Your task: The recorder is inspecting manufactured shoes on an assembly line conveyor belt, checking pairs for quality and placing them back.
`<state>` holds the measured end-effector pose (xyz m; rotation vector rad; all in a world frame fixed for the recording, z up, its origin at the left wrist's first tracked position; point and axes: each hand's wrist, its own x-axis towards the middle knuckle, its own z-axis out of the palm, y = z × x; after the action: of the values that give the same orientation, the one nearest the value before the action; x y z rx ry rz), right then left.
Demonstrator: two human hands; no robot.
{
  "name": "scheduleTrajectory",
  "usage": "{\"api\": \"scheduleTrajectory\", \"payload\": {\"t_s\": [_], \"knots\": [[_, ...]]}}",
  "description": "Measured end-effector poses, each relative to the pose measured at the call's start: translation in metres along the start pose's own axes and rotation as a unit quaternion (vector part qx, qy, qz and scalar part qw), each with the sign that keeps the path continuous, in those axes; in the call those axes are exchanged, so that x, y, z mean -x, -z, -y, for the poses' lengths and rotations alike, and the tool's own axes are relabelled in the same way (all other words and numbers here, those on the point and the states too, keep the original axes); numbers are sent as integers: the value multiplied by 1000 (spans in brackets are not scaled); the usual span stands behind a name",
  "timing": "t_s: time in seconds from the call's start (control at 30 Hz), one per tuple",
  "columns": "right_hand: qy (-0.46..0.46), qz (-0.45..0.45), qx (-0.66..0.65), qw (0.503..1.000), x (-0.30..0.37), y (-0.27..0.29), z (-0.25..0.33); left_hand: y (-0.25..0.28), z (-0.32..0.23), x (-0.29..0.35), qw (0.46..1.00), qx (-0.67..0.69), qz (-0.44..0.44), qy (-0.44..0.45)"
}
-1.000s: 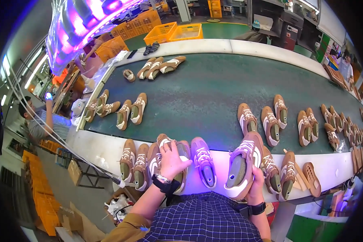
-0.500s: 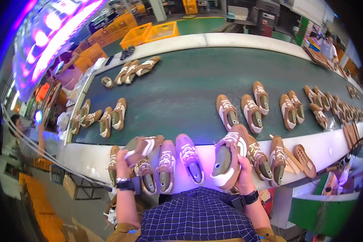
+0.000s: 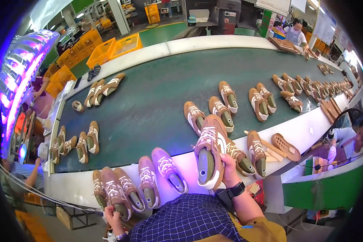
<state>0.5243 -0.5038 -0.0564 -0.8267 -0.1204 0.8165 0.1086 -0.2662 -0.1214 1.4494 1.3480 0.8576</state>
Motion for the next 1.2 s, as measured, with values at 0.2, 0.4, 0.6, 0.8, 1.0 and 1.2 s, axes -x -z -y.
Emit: {"api": "scheduleTrajectory", "payload": {"t_s": [0.2, 0.4, 0.6, 0.8, 1.0, 1.2], "knots": [[53, -15, -5, 998, -5, 31, 11, -33, -78, -5, 931, -333, -76, -132], [62, -33, -58, 996, 5, 67, 19, -152, -181, -18, 965, 89, 204, -136], [126, -65, -93, 986, 31, 91, 27, -360, -207, -41, 860, -132, 492, 38], [90, -89, -137, 982, 52, 122, 39, -511, -152, -63, 874, -144, 420, 197], [113, -95, -112, 983, 51, 130, 57, -547, -102, -78, 958, -107, 251, 88], [94, -62, -94, 989, 37, 114, 61, -481, -106, -125, 743, 326, 460, 360]]}}
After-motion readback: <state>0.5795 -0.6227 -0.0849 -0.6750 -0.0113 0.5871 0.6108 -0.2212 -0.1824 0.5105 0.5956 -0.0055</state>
